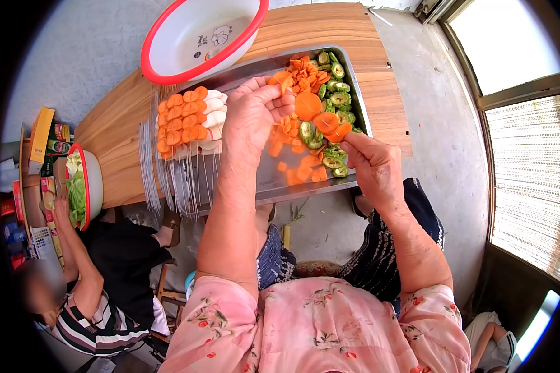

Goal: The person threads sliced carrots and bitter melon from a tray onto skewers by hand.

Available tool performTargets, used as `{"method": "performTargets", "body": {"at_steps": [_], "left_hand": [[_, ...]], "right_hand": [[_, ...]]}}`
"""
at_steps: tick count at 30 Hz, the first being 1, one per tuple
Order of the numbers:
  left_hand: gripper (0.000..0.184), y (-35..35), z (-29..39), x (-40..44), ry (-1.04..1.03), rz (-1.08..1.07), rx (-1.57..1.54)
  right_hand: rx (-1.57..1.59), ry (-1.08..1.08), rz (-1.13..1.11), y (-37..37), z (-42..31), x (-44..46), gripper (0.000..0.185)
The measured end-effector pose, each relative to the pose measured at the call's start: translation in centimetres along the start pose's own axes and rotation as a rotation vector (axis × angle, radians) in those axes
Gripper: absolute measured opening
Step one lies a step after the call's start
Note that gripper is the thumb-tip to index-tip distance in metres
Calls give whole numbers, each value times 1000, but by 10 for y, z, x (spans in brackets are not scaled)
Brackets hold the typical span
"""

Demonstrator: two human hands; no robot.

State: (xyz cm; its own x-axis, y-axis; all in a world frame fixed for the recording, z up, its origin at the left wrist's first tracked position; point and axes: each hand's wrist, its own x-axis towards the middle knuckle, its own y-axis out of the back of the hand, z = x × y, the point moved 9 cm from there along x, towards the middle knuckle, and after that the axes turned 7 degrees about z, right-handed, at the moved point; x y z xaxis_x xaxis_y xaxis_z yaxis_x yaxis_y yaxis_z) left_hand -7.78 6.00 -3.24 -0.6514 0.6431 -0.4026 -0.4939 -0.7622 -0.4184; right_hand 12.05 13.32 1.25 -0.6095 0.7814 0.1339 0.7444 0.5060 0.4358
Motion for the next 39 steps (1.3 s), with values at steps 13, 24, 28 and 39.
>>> {"method": "performTargets", "body": {"at_steps": [13,24,28,39], "left_hand": [[8,-4,18,-7,-153,57,105],[8,-3,26,-10,-250,91,228],[10,-7,19,-8,-244,0,251],[34,-25,3,-10,-60,-159,-255]], "right_hand": [[121,-199,-95,-2,4,1,10],[268,-419,-162,-9,20,-4,13],[351,-506,-165,-13,22,-3,11],[553,-583,-178,-28,19,-5,13]]}}
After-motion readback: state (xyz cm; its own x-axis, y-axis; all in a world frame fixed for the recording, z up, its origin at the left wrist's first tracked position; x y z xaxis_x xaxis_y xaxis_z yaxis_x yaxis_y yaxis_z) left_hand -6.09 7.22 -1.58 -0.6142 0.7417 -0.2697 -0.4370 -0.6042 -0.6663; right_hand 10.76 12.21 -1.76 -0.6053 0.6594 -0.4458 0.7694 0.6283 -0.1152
